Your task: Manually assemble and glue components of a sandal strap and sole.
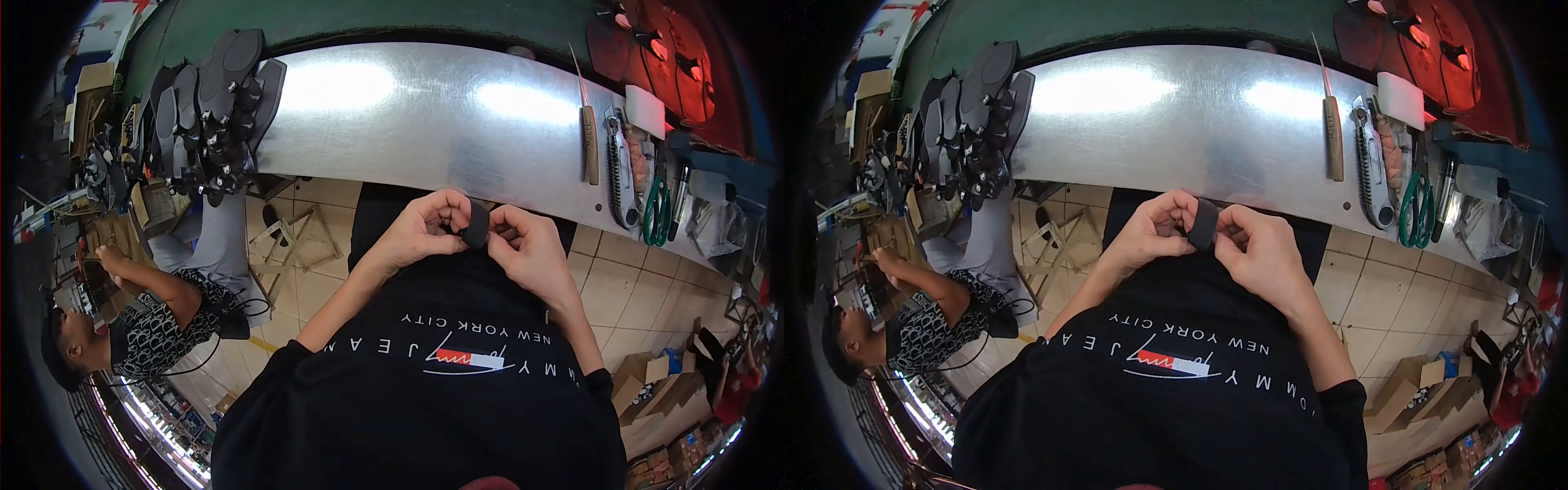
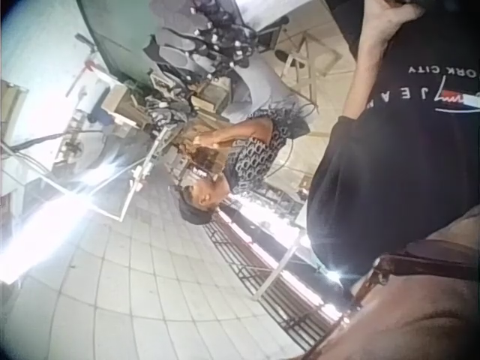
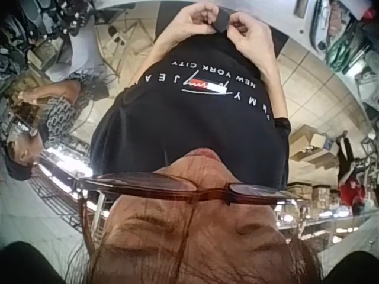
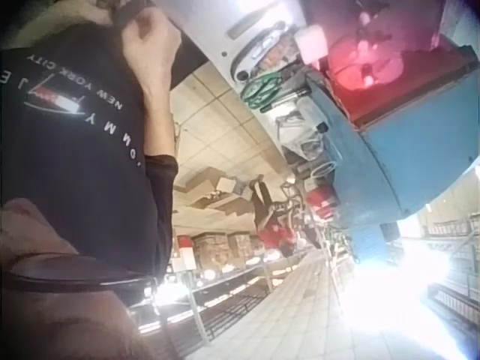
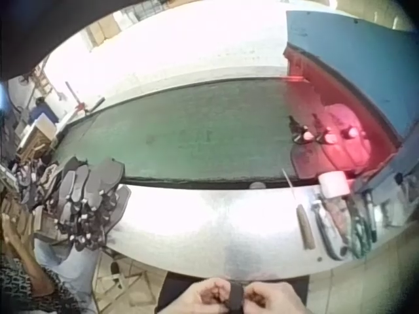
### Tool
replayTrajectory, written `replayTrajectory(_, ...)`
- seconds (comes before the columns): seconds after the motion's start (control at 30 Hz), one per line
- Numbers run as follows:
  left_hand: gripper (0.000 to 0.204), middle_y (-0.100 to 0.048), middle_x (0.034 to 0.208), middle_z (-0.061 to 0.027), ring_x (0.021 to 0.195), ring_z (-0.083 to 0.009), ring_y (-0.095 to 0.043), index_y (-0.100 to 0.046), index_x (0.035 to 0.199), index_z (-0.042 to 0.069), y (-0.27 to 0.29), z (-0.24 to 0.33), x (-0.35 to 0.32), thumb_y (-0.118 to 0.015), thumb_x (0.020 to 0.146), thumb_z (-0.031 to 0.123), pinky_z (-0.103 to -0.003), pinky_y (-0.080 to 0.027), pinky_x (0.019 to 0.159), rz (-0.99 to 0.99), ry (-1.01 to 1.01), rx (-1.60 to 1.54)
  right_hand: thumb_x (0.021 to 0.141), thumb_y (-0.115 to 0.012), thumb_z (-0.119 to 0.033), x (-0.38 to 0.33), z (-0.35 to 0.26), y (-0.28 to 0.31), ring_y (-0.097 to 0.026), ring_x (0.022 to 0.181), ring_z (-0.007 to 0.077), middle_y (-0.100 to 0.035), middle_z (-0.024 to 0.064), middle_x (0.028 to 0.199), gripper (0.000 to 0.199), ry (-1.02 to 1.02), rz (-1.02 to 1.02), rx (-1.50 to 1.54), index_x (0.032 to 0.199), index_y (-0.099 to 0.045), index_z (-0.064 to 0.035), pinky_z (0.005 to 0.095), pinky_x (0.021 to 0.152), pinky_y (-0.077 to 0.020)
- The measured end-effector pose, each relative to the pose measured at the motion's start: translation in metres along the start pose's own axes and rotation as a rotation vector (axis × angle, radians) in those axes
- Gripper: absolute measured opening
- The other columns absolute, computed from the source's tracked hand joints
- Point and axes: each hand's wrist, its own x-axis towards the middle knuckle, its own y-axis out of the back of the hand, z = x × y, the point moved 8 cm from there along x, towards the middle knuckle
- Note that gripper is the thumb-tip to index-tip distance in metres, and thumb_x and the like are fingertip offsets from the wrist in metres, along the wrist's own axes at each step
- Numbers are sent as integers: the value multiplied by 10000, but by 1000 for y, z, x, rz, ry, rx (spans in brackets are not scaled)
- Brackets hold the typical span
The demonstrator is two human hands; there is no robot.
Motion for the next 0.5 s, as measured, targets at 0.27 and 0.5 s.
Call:
replayTrajectory(0.27, 355, -622, 845, 6, 780, -60, -590, -609, 1052, 7, 7, -5, 4, -706, 722, -80, -200, -489, 733, 71, 78, 74, 830, -632, -6, 0, 6, -1, -587, 709, 66, -648, 36, 820, 167, 80, 5, 251, 992, -624, 36, 217, 653, -492)
replayTrajectory(0.5, 303, -648, 852, -13, 727, -46, -586, -655, 1007, -3, 13, -12, 0, -765, 726, -22, -182, -476, 675, 76, 160, 159, 869, -607, 4, -5, 19, 4, -616, 717, 84, -643, 44, 821, 181, -53, -6, 478, 1048, -590, 25, 219, 659, -516)
